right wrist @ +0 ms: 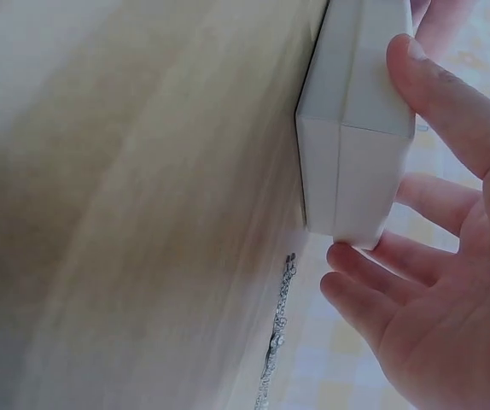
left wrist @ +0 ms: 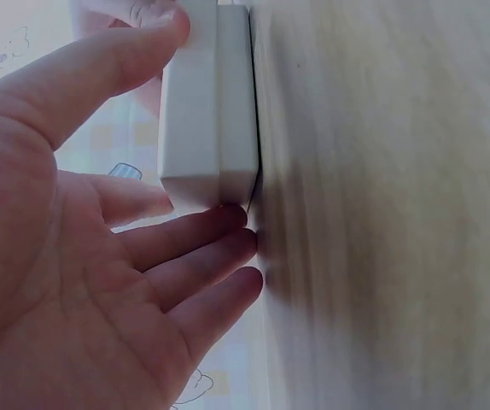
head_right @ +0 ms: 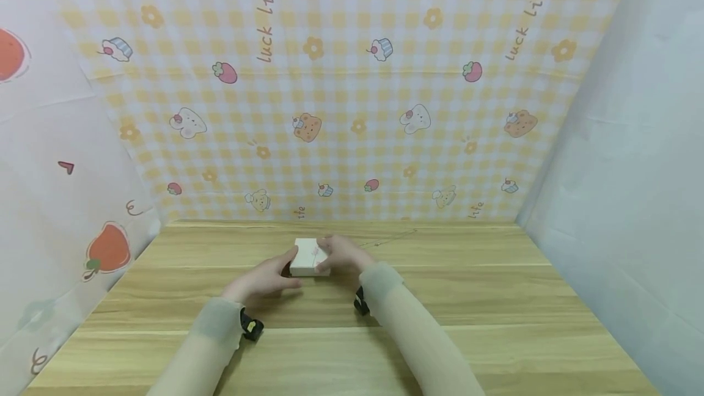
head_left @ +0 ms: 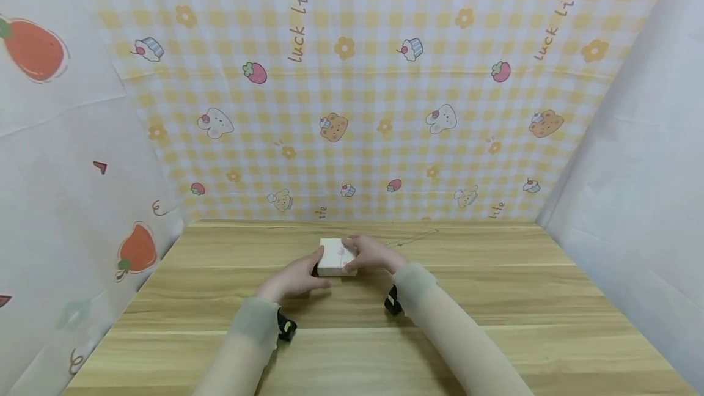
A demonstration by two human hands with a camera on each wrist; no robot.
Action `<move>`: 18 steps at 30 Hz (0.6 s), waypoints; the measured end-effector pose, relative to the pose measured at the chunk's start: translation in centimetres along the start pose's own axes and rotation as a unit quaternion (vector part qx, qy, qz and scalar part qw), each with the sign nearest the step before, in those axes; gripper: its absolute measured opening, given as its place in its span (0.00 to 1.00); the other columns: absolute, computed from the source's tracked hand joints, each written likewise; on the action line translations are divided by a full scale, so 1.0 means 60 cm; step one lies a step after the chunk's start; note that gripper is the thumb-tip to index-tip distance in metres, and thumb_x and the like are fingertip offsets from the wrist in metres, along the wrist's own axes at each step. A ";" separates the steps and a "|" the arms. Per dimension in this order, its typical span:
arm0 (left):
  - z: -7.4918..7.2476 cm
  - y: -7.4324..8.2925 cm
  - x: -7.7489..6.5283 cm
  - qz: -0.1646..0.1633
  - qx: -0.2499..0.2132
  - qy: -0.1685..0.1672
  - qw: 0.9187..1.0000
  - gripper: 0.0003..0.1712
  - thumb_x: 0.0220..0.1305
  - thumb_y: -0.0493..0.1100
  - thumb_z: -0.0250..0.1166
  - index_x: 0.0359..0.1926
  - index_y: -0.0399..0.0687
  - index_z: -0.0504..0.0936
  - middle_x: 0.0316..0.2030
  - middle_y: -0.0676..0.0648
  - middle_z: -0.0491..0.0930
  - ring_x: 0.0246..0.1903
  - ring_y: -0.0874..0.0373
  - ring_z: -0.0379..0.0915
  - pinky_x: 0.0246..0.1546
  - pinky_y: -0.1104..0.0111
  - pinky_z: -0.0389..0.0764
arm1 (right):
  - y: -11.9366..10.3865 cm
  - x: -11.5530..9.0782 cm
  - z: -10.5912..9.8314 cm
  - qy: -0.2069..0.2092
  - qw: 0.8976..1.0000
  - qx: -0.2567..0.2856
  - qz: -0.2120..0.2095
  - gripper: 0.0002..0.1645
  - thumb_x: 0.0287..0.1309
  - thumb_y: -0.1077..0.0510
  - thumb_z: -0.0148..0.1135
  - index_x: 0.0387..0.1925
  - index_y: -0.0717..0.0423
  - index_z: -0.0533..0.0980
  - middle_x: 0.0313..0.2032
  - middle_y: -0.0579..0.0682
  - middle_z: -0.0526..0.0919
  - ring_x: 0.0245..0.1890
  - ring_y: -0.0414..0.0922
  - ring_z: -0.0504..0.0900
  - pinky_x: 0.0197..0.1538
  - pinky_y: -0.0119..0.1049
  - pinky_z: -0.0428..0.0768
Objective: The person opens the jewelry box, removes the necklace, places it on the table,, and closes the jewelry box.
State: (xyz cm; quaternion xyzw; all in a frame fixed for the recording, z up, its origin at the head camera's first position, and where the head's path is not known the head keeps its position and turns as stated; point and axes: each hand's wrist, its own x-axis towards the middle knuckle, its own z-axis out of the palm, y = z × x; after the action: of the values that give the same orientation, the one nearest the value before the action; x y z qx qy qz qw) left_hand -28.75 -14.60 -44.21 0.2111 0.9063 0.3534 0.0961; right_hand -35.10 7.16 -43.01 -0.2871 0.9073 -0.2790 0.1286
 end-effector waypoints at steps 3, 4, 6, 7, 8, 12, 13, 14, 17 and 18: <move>0.000 0.001 -0.001 0.005 0.002 -0.002 1.000 0.51 0.60 0.48 0.69 0.73 0.32 0.50 0.69 0.33 0.57 0.68 0.40 0.55 0.66 0.50 0.57 | 0.002 0.007 -0.002 -0.002 1.000 -0.004 0.005 0.48 0.49 0.52 0.75 0.69 0.62 0.63 0.68 0.64 0.61 0.67 0.60 0.62 0.68 0.51 0.59; 0.001 0.002 0.000 0.007 0.001 -0.003 1.000 0.50 0.60 0.47 0.69 0.73 0.32 0.50 0.69 0.33 0.57 0.68 0.40 0.55 0.66 0.50 0.57 | 0.003 0.009 -0.003 -0.003 1.000 -0.005 0.007 0.49 0.49 0.52 0.75 0.69 0.61 0.63 0.69 0.64 0.61 0.67 0.60 0.62 0.68 0.51 0.58; 0.003 0.003 0.001 0.010 0.003 -0.002 1.000 0.50 0.60 0.47 0.69 0.73 0.32 0.51 0.69 0.33 0.57 0.68 0.39 0.55 0.66 0.50 0.56 | 0.005 0.011 -0.005 -0.002 1.000 -0.003 0.010 0.49 0.49 0.51 0.75 0.69 0.61 0.62 0.69 0.64 0.60 0.67 0.60 0.61 0.68 0.52 0.58; 0.004 0.003 0.001 0.010 0.003 -0.001 1.000 0.50 0.60 0.47 0.69 0.73 0.32 0.51 0.69 0.32 0.57 0.68 0.39 0.55 0.66 0.49 0.56 | 0.006 0.013 -0.005 -0.003 1.000 -0.004 0.011 0.49 0.49 0.51 0.75 0.69 0.60 0.62 0.69 0.63 0.61 0.67 0.59 0.61 0.68 0.52 0.58; 0.005 0.004 0.001 0.010 0.005 0.001 1.000 0.51 0.60 0.48 0.69 0.73 0.33 0.51 0.69 0.32 0.57 0.67 0.39 0.55 0.66 0.49 0.56 | 0.006 0.014 -0.006 -0.002 1.000 -0.004 0.010 0.49 0.49 0.51 0.75 0.69 0.61 0.62 0.69 0.63 0.61 0.67 0.59 0.62 0.68 0.52 0.58; 0.010 0.005 0.004 0.004 0.015 0.006 1.000 0.52 0.59 0.49 0.69 0.73 0.33 0.50 0.69 0.31 0.57 0.68 0.38 0.54 0.66 0.48 0.55 | 0.010 0.021 -0.009 -0.001 1.000 -0.007 0.008 0.49 0.49 0.51 0.75 0.69 0.61 0.62 0.68 0.63 0.62 0.67 0.59 0.62 0.68 0.51 0.58; 0.010 0.004 0.004 0.003 0.018 0.006 1.000 0.52 0.59 0.49 0.69 0.73 0.33 0.50 0.69 0.31 0.56 0.68 0.37 0.54 0.66 0.48 0.56 | 0.011 0.022 -0.010 -0.001 1.000 -0.008 0.008 0.49 0.49 0.51 0.75 0.69 0.61 0.62 0.68 0.63 0.62 0.67 0.59 0.62 0.68 0.51 0.58; 0.010 0.004 0.003 0.000 0.020 0.006 1.000 0.52 0.59 0.49 0.69 0.73 0.33 0.49 0.69 0.30 0.56 0.68 0.37 0.53 0.66 0.47 0.55 | 0.010 0.024 -0.010 -0.001 1.000 -0.005 0.008 0.49 0.49 0.51 0.75 0.69 0.61 0.62 0.69 0.62 0.62 0.67 0.59 0.62 0.68 0.51 0.58; 0.006 -0.001 0.002 -0.003 0.030 0.007 1.000 0.53 0.59 0.49 0.69 0.73 0.32 0.48 0.69 0.29 0.55 0.67 0.36 0.53 0.65 0.46 0.56 | 0.006 0.028 -0.009 -0.001 1.000 0.004 0.007 0.49 0.49 0.51 0.75 0.69 0.60 0.63 0.69 0.61 0.62 0.68 0.58 0.61 0.68 0.51 0.57; 0.004 -0.002 0.001 -0.001 0.033 0.008 0.999 0.53 0.59 0.49 0.69 0.73 0.32 0.48 0.69 0.29 0.55 0.67 0.35 0.53 0.65 0.46 0.56 | 0.004 0.030 -0.008 0.000 1.000 0.008 0.008 0.48 0.49 0.51 0.75 0.69 0.59 0.63 0.69 0.61 0.62 0.68 0.58 0.61 0.68 0.51 0.57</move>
State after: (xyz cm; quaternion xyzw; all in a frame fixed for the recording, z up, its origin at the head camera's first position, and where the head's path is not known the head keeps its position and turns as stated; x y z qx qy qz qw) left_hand -28.78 -14.54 -44.47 0.2102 0.9185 0.3246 0.0823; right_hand -36.85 6.47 -42.91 -0.2788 0.9075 -0.2850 0.1327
